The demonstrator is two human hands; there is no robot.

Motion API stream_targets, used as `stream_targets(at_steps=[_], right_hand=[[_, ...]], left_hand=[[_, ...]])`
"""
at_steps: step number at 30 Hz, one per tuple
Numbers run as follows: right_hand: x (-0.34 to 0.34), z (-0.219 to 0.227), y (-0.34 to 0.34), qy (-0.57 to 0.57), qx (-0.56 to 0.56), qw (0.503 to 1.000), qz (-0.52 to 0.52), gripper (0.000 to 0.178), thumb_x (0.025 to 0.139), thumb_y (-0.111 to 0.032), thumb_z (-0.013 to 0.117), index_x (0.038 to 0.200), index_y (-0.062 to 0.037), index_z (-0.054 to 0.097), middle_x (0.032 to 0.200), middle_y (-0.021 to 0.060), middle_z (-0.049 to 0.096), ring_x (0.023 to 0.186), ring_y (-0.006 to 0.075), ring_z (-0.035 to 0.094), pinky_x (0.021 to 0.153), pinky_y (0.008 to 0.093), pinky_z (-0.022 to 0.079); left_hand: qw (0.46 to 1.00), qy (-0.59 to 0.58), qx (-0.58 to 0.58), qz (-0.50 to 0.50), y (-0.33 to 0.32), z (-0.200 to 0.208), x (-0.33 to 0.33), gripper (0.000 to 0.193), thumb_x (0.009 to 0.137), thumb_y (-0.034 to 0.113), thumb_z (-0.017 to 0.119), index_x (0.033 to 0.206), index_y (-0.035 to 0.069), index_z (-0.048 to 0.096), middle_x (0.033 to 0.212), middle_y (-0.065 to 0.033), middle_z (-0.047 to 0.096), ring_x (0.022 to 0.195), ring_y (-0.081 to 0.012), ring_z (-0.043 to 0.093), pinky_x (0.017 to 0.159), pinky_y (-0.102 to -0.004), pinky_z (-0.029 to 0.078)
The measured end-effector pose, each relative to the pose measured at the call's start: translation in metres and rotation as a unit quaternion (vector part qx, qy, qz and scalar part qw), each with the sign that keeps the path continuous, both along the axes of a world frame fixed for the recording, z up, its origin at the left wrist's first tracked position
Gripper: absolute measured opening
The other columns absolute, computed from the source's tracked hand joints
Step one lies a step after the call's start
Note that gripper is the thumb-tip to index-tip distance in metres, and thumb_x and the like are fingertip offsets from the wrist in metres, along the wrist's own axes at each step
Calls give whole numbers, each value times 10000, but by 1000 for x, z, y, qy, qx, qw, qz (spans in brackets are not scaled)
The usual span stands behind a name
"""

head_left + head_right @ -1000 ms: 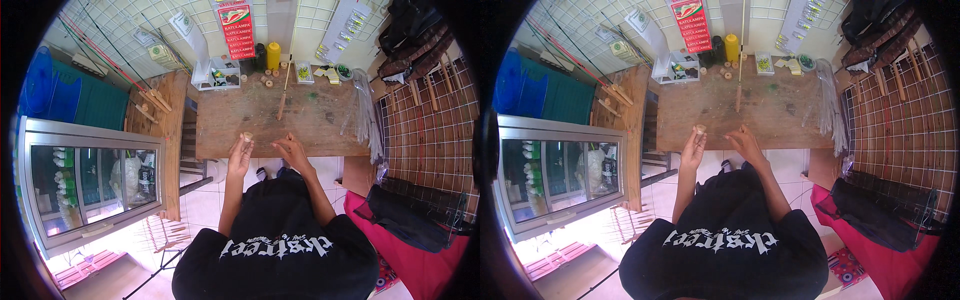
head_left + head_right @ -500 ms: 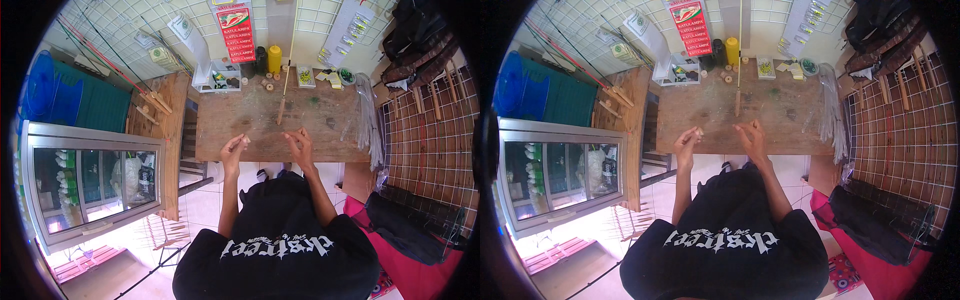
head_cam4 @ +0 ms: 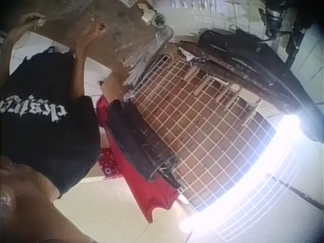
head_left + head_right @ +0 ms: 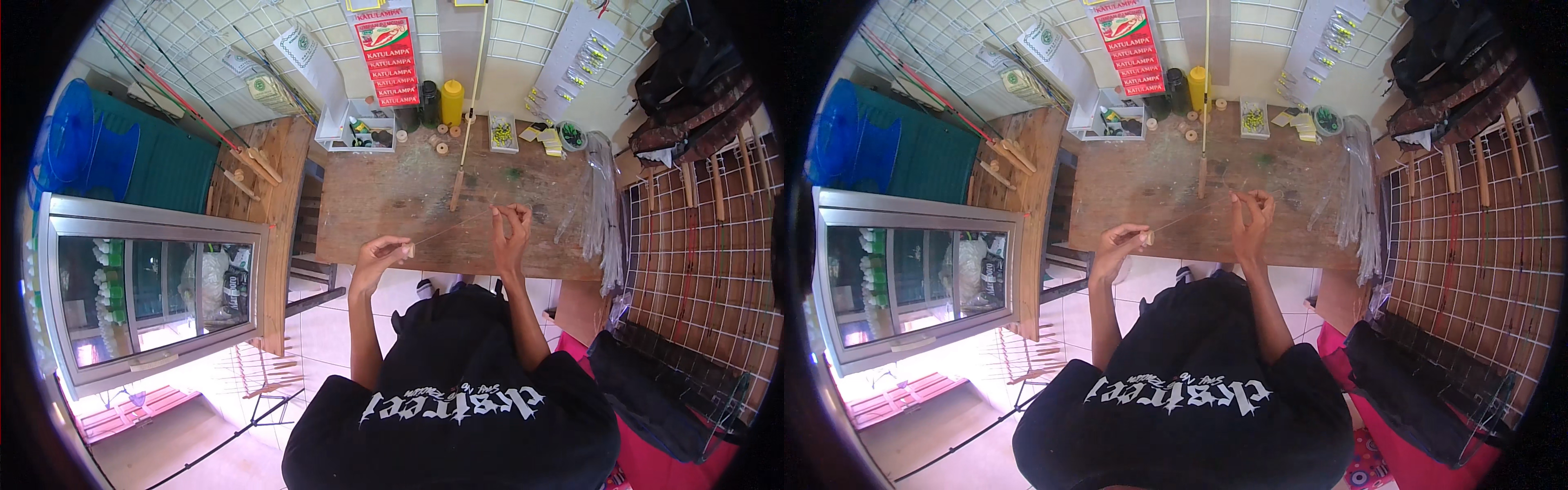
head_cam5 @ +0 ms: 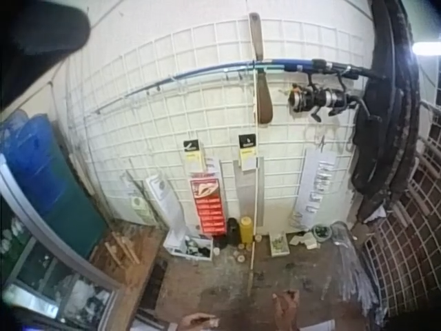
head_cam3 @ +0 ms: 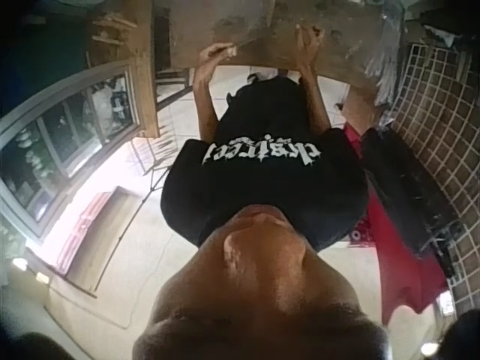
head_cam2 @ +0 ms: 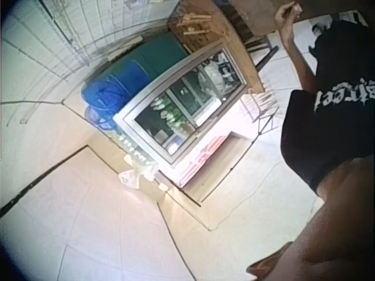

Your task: Winding thread to repair or secure a guide on a fishing rod section.

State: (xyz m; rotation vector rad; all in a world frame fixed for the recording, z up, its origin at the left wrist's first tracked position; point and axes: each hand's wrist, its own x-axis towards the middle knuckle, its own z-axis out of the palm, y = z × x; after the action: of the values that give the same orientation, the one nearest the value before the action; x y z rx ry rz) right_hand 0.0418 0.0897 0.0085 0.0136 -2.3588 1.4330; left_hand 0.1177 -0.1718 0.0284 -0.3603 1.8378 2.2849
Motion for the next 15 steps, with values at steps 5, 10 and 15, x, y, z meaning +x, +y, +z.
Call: stream_targets(at_steps=[5,10,15], right_hand=[[-10,-9,13,-4,25,999,-29,140,866,-160,658,955,-64,708,985,130,530,968,275,495,863,377,395],[-15,-12,27,-29,93,995,-18,176,835,-87,637,1001,-70,693,1058,142,531,1024,313,504,904,400,391],[-10,19,10,34,77,996,-7,355,772,68,527,1070,-70,662,1187,142,515,1155,300,478,983,401,378]], left_hand=[[1000,-19,7,-14,1,5,-2,192,843,100,707,1004,-4,682,859,-58,675,758,-111,608,667,-250,482],[1000,-1,-18,7,12,18,-6,160,842,102,709,964,2,682,831,-50,678,735,-100,613,654,-238,485],[995,43,-88,-25,37,20,-19,167,838,124,721,943,-2,690,812,-44,681,719,-91,619,654,-237,490]])
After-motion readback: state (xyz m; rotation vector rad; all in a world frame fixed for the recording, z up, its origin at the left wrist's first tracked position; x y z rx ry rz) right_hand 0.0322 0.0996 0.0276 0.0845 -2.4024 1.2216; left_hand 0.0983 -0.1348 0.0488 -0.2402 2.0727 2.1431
